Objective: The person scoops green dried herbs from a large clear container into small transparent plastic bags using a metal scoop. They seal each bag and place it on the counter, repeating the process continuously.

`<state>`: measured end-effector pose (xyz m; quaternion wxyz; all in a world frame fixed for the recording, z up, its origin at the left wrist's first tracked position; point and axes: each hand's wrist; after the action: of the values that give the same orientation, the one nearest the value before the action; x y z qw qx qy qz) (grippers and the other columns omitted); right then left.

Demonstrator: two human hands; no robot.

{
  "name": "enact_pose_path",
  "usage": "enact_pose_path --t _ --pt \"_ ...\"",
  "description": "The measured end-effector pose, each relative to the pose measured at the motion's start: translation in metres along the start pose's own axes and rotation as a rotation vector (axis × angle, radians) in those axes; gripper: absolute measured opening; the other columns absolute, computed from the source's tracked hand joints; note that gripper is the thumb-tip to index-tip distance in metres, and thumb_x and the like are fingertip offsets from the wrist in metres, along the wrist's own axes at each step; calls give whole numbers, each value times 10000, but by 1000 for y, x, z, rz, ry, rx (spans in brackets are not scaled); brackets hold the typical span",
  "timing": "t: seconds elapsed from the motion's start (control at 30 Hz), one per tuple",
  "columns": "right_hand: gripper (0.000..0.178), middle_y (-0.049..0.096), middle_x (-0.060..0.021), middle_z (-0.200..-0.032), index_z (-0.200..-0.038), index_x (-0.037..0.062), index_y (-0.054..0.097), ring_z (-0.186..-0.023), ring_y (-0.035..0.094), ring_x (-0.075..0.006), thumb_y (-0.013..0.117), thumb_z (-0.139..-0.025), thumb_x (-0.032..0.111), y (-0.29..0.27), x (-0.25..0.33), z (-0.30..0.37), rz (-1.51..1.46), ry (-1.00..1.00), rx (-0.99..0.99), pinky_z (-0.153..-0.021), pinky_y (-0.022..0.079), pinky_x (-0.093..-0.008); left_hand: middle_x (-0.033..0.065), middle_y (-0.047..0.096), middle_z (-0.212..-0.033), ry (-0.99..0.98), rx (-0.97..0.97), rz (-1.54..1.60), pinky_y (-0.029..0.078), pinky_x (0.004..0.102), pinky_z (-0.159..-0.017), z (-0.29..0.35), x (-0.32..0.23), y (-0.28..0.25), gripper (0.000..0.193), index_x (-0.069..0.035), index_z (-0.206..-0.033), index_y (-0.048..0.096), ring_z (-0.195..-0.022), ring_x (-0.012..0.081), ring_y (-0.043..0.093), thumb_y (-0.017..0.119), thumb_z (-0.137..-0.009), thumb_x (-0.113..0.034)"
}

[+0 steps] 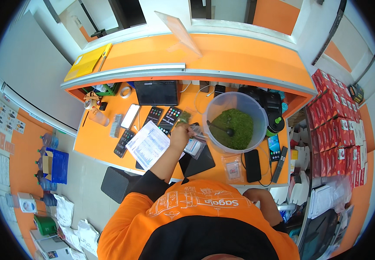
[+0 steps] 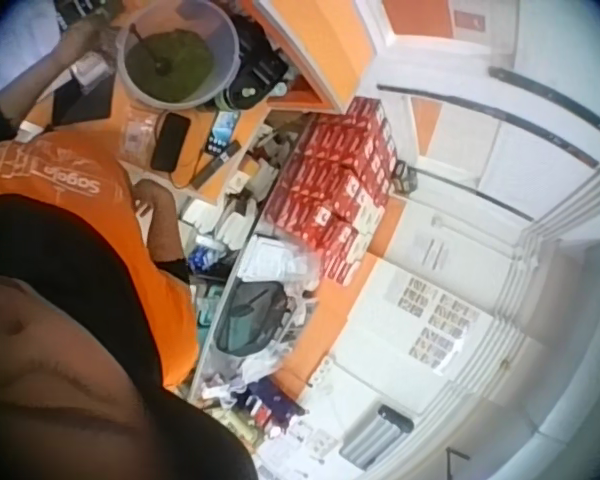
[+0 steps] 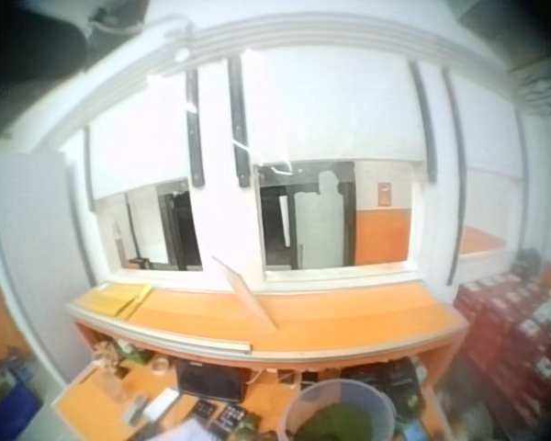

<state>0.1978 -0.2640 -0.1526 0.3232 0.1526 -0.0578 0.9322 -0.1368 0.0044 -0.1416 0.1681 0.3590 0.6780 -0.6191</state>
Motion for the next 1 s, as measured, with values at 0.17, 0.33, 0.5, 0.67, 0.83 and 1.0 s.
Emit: enact_pose_path --t 0.17,0.33,0.5,0.67,0.83,1.0 --pt "304 765 -69 -862 -1050 10 729 -788 741 -189 572 -999 265 -9 -19 -5 287 -3 -144 -700 592 -296 182 718 -856 23 -231 16 537 420 -688 10 12 -25 132 -38 -908 772 -745 352 687 756 -847 -154" --pt "251 756 -69 -770 -1028 28 731 -725 735 -164 590 -1005 234 -12 30 16 177 -392 -484 -654 554 -283 79 739 -821 -269 -89 345 544 280 -679 54 6 -54 74 1 -944 727 -732 136 695 683 -890 -25" --pt "229 721 -68 -843 -1054 9 690 -752 687 -136 630 -996 223 -7 99 16 -258 -912 -566 -678 527 -276 62 750 -831 -304 207 555 537 245 -683 106 -32 -48 63 13 -929 722 -744 94 681 710 -885 -30" --pt "200 698 -63 -931 -1054 -3 653 -800 659 -112 651 -988 185 7 152 14 -339 -971 -495 -689 521 -269 68 742 -842 -269 364 560 541 251 -704 121 -87 -39 135 11 -957 747 -773 113 684 752 -878 -99" --pt "178 694 -77 -953 -1046 -6 618 -807 663 -113 621 -1011 168 7 155 2 -445 -947 -440 -676 523 -243 89 718 -798 -197 337 490 529 289 -676 129 -97 -37 113 2 -897 730 -716 138 662 748 -861 -103" --pt "139 679 -73 -954 -1070 18 592 -808 688 -142 549 -1048 148 2 138 -20 -507 -1007 -389 -675 549 -260 89 715 -784 -156 379 448 526 303 -670 131 -103 -32 113 -10 -896 730 -718 151 673 760 -863 -113"
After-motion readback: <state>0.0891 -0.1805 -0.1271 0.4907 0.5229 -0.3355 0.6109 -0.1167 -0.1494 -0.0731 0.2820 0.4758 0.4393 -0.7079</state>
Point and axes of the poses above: each hand's wrist, its own z-axis away from the middle knuckle, its own y-axis out of the palm, x = y × z
